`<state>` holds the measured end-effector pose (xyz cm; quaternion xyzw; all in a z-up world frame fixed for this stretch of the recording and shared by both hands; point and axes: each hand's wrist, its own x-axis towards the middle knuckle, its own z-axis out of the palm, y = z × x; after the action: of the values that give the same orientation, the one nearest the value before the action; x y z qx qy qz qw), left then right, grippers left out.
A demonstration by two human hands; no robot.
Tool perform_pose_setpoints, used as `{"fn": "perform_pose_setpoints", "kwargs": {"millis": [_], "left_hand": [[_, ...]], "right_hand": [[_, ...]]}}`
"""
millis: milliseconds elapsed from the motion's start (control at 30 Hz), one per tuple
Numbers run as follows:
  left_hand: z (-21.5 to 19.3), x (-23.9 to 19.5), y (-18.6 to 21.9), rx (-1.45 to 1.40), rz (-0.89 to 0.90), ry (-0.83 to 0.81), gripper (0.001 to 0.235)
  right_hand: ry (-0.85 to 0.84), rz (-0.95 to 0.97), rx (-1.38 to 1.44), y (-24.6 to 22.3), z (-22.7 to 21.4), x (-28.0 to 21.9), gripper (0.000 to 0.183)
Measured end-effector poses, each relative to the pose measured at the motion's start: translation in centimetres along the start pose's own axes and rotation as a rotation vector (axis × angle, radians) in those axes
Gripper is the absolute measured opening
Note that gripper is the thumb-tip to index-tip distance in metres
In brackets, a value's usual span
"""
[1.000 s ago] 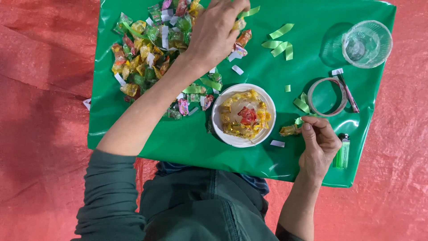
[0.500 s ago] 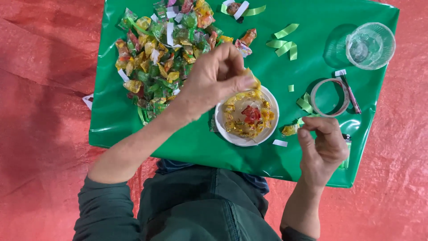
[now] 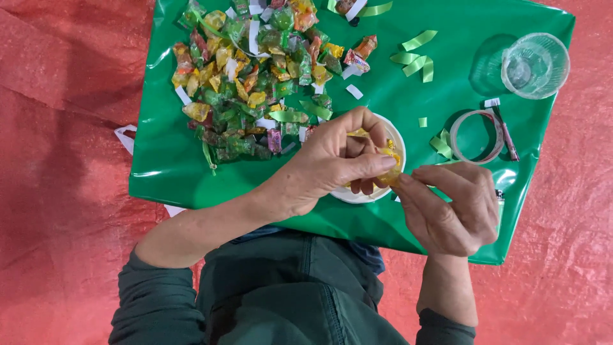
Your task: The person repeatedly picks individually wrapped candies from a pile on a green table, places them into a small white bowl, and then removes them again. The person handles the candies by hand without using any tools. The process is repetitive and does not show a clear final arrangement or destination for the candies.
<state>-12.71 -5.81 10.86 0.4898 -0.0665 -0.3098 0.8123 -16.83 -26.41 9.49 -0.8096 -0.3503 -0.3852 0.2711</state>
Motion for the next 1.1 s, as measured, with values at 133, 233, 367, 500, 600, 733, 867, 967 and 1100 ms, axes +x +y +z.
{"fn": "perform_pose_setpoints", "kwargs": {"millis": [133, 233, 367, 500, 600, 733, 867, 967, 1100], "left_hand": [[0.8, -0.7, 0.9, -0.023, 0.084, -0.071, 0.013], [1.2, -1.1, 1.4, -0.006, 0.112, -0.081, 0.019], [1.2, -1.8, 2.0, 0.354, 0.211, -0.048, 0.022], [0.2, -1.7, 0.8, 0.738, 0.494, 0.064, 0.008], [-0.5, -1.4, 0.2, 0.637, 0.426, 0.066, 0.012], [-1.4, -1.3, -0.3, 0.606, 0.295, 0.11, 0.015], [-1.3, -1.4, -0.2, 0.631, 0.292, 0.09, 0.014], [-1.3, -1.4, -0.4, 0.597, 0.308, 0.054, 0.016], [-2.4, -1.2, -1.4, 0.381, 0.212, -0.095, 0.019]], "right_hand": [[0.006, -0.015, -0.008, -0.4, -0.3, 0.3, 0.009], [0.023, 0.089, 0.055, -0.8, -0.5, -0.2, 0.009], [0.04, 0.397, 0.146, -1.1, -0.9, -1.0, 0.02], [-0.057, 0.684, 0.302, -2.3, -1.1, 0.1, 0.019], [-0.126, 0.682, 0.317, -2.0, -0.9, 0.4, 0.017], [-0.168, 0.514, 0.21, -1.5, -1.2, 0.9, 0.019], [-0.293, 0.312, 0.055, -1.6, -1.7, 1.7, 0.025], [-0.298, 0.313, 0.06, -1.5, -1.9, 1.6, 0.024], [-0.324, 0.543, 0.293, -1.7, -2.0, 1.6, 0.024]]}}
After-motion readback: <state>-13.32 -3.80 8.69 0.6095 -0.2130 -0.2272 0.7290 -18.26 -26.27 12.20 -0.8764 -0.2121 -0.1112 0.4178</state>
